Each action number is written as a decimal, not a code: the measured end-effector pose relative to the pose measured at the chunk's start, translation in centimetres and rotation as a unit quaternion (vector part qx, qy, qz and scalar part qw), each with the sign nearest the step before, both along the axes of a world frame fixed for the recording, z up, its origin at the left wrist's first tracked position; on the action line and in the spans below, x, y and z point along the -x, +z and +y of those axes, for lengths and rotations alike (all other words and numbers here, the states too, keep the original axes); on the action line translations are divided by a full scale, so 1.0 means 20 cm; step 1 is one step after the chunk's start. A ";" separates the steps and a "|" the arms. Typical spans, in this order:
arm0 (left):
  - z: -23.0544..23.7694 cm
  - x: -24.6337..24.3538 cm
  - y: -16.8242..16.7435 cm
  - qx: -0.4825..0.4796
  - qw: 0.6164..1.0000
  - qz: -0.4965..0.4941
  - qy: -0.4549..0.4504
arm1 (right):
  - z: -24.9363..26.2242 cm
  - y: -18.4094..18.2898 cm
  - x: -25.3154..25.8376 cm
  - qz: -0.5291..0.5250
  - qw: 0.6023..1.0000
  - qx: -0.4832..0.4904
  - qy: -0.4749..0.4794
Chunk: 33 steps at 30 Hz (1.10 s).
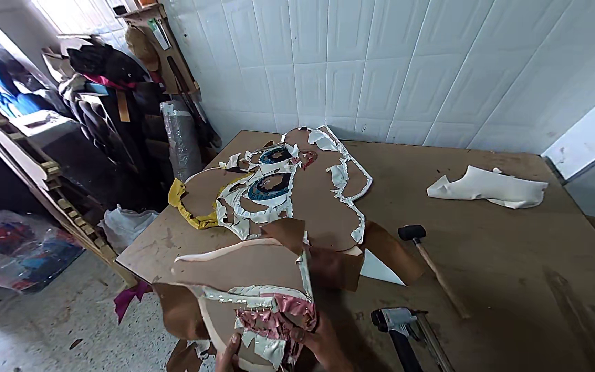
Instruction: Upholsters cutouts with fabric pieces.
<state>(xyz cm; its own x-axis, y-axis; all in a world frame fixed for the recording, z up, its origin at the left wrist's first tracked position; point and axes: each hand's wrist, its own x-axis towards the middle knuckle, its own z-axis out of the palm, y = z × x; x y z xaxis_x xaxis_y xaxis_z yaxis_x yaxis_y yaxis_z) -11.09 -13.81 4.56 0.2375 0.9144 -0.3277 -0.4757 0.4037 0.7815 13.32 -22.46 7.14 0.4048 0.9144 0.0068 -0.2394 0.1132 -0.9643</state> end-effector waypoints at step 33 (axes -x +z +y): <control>1.29 0.94 0.20 -0.003 0.999 0.042 0.014 | 0.26 0.34 0.07 -0.136 0.881 0.127 -0.435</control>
<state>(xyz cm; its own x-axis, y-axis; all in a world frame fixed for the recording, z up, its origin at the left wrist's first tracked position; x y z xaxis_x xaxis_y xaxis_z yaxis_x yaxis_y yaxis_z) -29.97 11.99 8.47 0.1838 0.9225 -0.3394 -0.4202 0.3859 0.8213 11.96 -17.32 13.98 0.9685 0.2440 0.0505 0.0740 -0.0884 -0.9933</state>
